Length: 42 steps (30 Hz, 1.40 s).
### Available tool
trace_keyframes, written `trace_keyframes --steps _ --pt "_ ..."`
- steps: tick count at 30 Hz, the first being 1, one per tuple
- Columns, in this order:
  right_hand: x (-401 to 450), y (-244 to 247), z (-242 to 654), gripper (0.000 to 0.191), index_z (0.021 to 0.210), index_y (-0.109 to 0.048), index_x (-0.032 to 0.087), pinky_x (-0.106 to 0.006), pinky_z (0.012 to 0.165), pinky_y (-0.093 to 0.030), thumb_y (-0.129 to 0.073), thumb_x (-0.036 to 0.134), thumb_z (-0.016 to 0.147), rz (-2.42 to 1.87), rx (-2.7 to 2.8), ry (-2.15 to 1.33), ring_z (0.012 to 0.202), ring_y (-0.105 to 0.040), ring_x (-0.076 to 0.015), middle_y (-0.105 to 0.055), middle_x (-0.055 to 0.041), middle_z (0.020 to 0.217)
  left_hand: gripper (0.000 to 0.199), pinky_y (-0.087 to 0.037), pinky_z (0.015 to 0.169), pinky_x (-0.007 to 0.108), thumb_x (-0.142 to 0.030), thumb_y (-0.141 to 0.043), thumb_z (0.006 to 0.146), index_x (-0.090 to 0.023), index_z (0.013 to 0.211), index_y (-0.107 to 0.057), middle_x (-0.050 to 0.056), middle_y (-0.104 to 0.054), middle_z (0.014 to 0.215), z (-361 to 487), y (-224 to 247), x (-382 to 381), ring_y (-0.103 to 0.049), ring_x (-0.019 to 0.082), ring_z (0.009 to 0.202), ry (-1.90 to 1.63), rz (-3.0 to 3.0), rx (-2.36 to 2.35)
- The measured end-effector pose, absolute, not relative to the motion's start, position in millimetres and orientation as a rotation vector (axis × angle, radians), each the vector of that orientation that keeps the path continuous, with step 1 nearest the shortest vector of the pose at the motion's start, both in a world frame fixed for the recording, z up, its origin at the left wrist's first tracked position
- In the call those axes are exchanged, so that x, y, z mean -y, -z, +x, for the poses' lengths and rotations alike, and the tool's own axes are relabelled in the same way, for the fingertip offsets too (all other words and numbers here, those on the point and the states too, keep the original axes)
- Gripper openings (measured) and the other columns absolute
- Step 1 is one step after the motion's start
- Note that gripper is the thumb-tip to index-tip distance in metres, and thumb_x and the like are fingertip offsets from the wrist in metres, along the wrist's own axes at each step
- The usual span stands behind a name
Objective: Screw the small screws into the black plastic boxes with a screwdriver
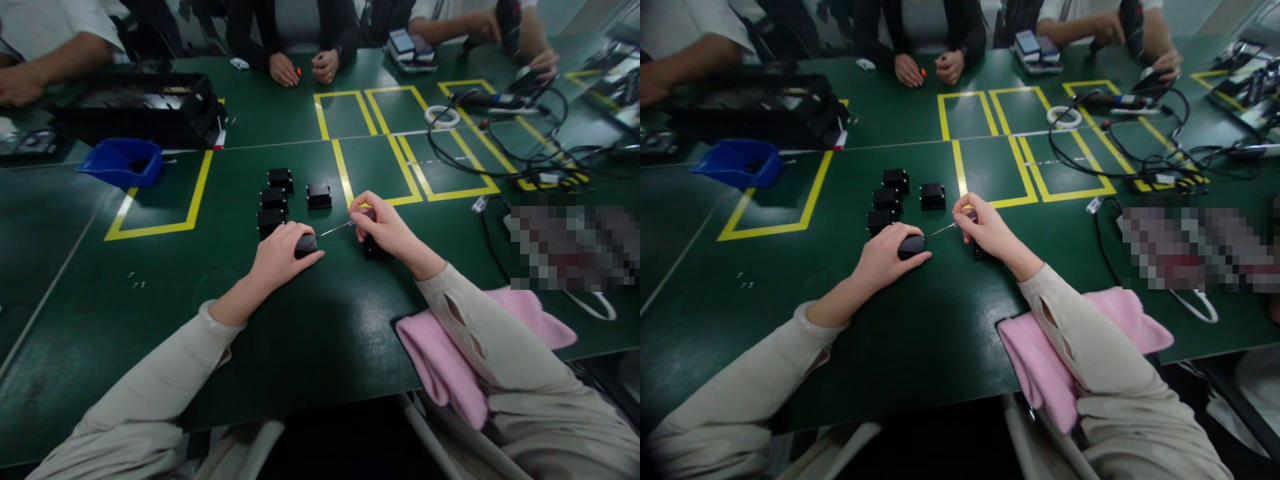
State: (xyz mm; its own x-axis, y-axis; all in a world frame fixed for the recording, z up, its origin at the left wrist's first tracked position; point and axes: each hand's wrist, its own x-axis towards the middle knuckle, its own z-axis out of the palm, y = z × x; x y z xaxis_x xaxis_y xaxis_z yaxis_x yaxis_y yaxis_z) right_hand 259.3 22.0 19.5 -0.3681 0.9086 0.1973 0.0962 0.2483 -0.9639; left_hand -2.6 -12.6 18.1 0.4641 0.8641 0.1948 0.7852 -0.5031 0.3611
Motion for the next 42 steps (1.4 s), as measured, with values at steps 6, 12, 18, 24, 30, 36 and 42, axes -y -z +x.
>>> trace_keyframes --steps 6,12,18,24,30,36,42 --pt "-20.9 -20.2 258.5 0.016 0.096 -0.052 0.022 -0.023 0.051 -0.041 -0.062 0.034 0.102 -0.975 1.667 -1.213 0.047 -0.055 -0.0092 -0.049 0.0112 0.054 0.036 -0.054 0.088 0.043 -0.053 -0.066 0.098 -0.022 0.114 -0.063 0.010 -0.071 0.115 -2.6 -17.6 12.5 -0.066 0.030 0.106 -0.528 2.507 -1.417" --pt "-21.5 -19.0 258.6 0.014 0.099 -0.052 0.023 -0.023 0.052 -0.042 -0.063 0.031 0.099 -0.948 1.665 -1.205 0.049 -0.056 -0.0087 -0.053 0.0107 0.057 0.035 -0.054 0.091 0.043 -0.053 -0.067 0.097 -0.023 0.114 -0.062 0.009 -0.071 0.114 -2.6 -18.3 12.1 -0.066 0.030 0.107 -0.516 2.504 -1.420" --pt "-21.2 -19.7 258.7 0.019 0.097 -0.051 0.023 -0.023 0.051 -0.041 -0.063 0.038 0.102 -0.979 1.668 -1.217 0.047 -0.055 -0.0095 -0.047 0.0116 0.054 0.035 -0.054 0.090 0.043 -0.053 -0.068 0.096 -0.023 0.114 -0.063 0.010 -0.071 0.114 -3.0 -17.5 12.3 -0.066 0.031 0.105 -0.533 2.504 -1.420" --pt "-21.4 -20.2 259.0 0.017 0.100 -0.052 0.023 -0.024 0.052 -0.041 -0.066 0.033 0.099 -0.933 1.679 -1.204 0.050 -0.057 -0.0094 -0.053 0.0105 0.059 0.036 -0.054 0.089 0.043 -0.053 -0.067 0.097 -0.022 0.114 -0.062 0.010 -0.071 0.115 -3.7 -16.2 12.2 -0.066 0.030 0.105 -0.535 2.512 -1.419" --pt "-21.2 -19.3 259.2 0.020 0.095 -0.052 0.023 -0.023 0.050 -0.039 -0.062 0.039 0.104 -0.985 1.668 -1.212 0.047 -0.055 -0.0099 -0.044 0.0121 0.052 0.036 -0.054 0.088 0.043 -0.053 -0.068 0.097 -0.023 0.115 -0.062 0.010 -0.071 0.115 -3.0 -17.4 11.9 -0.066 0.031 0.106 -0.518 2.498 -1.423" --pt "-21.6 -18.9 259.6 0.015 0.100 -0.052 0.022 -0.023 0.052 -0.041 -0.065 0.030 0.100 -0.939 1.671 -1.202 0.049 -0.057 -0.0091 -0.053 0.0105 0.059 0.037 -0.054 0.088 0.043 -0.053 -0.068 0.097 -0.021 0.115 -0.063 0.011 -0.071 0.115 -2.9 -18.4 12.0 -0.066 0.031 0.105 -0.510 2.491 -1.417" --pt "-22.9 -15.9 259.6 0.018 0.096 -0.050 0.023 -0.023 0.048 -0.039 -0.060 0.036 0.104 -0.968 1.678 -1.204 0.044 -0.052 -0.0094 -0.042 0.0130 0.051 0.035 -0.053 0.090 0.043 -0.051 -0.068 0.097 -0.020 0.113 -0.064 0.010 -0.070 0.114 -2.7 -16.5 12.1 -0.066 0.031 0.105 -0.538 2.500 -1.425"
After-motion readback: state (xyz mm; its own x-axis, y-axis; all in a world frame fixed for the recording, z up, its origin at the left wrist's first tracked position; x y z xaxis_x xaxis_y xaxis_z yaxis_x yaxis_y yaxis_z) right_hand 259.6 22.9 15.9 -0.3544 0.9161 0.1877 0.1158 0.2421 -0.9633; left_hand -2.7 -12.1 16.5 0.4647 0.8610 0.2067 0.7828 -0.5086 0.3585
